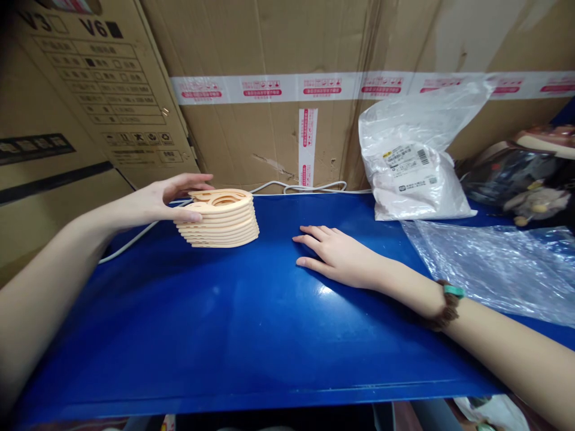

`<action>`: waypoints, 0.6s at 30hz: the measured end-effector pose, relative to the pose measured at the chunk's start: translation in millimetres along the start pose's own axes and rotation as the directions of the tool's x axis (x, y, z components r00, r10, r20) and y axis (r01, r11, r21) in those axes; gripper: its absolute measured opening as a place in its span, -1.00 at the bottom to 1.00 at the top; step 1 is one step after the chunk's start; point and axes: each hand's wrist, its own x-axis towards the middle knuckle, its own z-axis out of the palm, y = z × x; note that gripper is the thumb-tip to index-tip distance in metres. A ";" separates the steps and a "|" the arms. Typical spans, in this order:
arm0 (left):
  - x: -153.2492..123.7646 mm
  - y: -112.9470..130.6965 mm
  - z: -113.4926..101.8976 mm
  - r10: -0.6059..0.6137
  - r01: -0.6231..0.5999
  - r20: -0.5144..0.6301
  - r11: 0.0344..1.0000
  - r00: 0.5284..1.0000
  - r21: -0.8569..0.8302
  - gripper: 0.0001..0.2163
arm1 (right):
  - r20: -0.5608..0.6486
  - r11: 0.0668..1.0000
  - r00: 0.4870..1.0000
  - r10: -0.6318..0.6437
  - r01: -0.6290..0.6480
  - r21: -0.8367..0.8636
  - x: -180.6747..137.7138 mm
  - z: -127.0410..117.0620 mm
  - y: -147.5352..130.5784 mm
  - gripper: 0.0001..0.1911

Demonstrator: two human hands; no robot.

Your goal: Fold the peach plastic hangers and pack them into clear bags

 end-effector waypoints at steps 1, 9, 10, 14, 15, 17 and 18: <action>0.0 0.3 -0.4 -0.004 0.004 0.001 1.000 1.000 0.003 -0.23 | 0.006 1.000 1.000 0.001 -0.001 -0.003 0.1 -0.3 -0.2 -0.41; -1.2 2.8 -1.4 -0.017 0.017 0.001 1.000 1.000 0.017 -0.25 | -0.001 1.000 1.000 0.001 -0.001 0.000 -0.2 -0.7 -1.1 -0.43; -1.2 2.5 -1.4 -0.017 0.017 0.002 1.000 1.000 0.019 -0.25 | -0.003 1.000 1.000 0.000 0.000 0.000 -0.3 -0.4 -1.1 -0.43; -0.7 2.0 -1.4 -0.011 0.011 0.014 1.000 1.000 0.014 -0.25 | -0.004 1.000 1.000 0.001 -0.001 -0.004 -0.3 0.3 -0.8 -0.42; -0.6 2.5 -1.2 -0.013 0.013 0.012 1.000 1.000 0.014 -0.25 | -0.002 1.000 1.000 0.000 0.000 -0.007 -0.3 0.4 -0.7 -0.42; -0.8 4.2 -0.8 -0.020 0.020 0.006 1.000 1.000 0.020 -0.27 | 0.006 1.000 1.000 0.000 0.000 -0.015 -0.3 0.4 -0.4 -0.42; -1.0 5.2 -0.7 -0.023 0.022 0.004 0.999 1.000 0.023 -0.28 | 0.011 1.000 1.000 0.000 0.000 -0.019 -0.3 0.2 -0.3 -0.42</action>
